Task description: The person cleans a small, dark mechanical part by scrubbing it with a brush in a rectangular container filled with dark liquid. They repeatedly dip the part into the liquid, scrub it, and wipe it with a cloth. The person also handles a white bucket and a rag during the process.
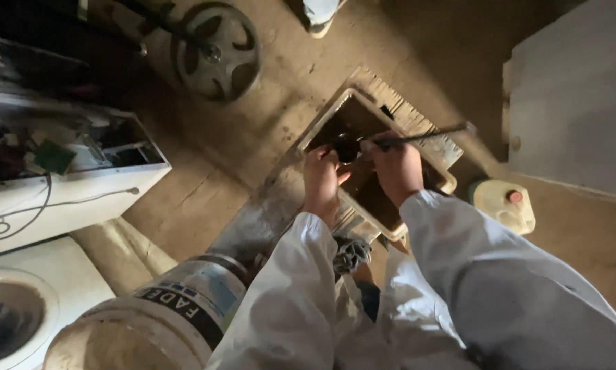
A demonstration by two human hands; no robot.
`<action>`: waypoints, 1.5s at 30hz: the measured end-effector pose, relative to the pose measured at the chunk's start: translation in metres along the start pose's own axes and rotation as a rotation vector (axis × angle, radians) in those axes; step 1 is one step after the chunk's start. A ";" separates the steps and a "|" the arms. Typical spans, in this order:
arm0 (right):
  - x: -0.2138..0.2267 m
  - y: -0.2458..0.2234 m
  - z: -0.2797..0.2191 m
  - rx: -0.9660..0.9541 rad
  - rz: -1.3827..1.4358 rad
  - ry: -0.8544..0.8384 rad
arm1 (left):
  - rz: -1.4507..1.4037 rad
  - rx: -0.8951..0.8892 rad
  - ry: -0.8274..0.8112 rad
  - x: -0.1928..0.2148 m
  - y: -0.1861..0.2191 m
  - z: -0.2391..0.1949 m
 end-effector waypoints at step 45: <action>0.046 -0.048 -0.046 -0.153 0.048 -0.166 | 0.070 -0.163 -0.145 -0.005 0.081 -0.128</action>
Point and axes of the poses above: each hand's wrist, its own z-axis towards the middle knuckle, its own x-axis out of the back of the hand, y = z × x, the point moved 8 cm from there along z, towards the middle knuckle, and after that the axes turned 9 degrees about x, right-handed, at the moved point
